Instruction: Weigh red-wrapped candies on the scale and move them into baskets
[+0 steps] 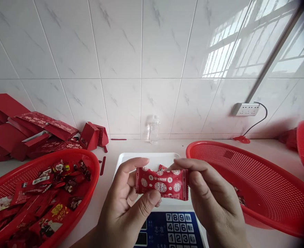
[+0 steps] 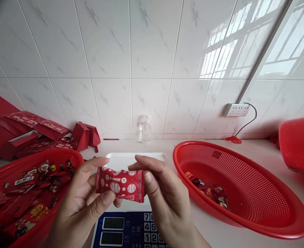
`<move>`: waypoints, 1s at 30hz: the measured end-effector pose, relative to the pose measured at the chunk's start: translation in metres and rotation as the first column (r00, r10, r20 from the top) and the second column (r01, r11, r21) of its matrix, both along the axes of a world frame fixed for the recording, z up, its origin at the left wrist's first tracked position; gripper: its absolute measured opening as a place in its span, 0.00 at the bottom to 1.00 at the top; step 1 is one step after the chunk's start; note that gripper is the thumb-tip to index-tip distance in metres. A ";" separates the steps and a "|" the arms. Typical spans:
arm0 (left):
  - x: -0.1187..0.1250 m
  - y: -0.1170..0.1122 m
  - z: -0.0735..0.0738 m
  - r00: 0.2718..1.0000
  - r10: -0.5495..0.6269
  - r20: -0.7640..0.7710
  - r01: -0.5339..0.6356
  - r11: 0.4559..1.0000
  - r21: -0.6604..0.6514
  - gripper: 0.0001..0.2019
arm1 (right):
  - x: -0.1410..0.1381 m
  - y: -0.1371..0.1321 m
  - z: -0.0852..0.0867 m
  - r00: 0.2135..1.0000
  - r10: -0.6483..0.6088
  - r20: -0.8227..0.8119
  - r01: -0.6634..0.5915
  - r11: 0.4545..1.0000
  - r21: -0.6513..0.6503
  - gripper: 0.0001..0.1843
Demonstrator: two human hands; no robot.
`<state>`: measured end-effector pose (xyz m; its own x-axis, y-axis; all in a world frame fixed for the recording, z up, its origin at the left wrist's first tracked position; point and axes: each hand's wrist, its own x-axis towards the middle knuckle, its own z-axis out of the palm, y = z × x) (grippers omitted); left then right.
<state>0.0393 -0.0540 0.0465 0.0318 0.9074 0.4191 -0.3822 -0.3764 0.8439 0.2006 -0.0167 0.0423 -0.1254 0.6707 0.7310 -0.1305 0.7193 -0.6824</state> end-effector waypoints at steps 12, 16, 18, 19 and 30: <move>0.008 -0.005 -0.002 0.986 0.166 -0.013 -0.166 0.986 0.012 0.17 | -0.002 -0.002 0.012 0.982 0.090 0.168 -0.069 0.989 -0.131 0.14; 0.008 -0.007 -0.002 0.997 0.073 -0.018 -0.073 0.997 -0.017 0.21 | -0.002 -0.002 0.010 0.985 0.045 0.168 -0.025 0.993 -0.118 0.16; 0.007 -0.007 -0.003 0.999 0.027 -0.029 -0.028 0.999 -0.039 0.24 | -0.002 -0.003 0.010 0.984 0.050 0.168 -0.031 0.993 -0.117 0.15; 0.006 -0.007 -0.003 0.999 0.017 -0.037 -0.018 0.999 -0.050 0.25 | -0.002 -0.003 0.010 0.984 0.055 0.167 -0.035 0.992 -0.118 0.15; 0.004 -0.006 -0.002 0.999 -0.035 0.022 0.036 0.998 -0.050 0.25 | -0.003 0.000 0.009 0.967 0.157 0.199 -0.124 0.978 -0.168 0.13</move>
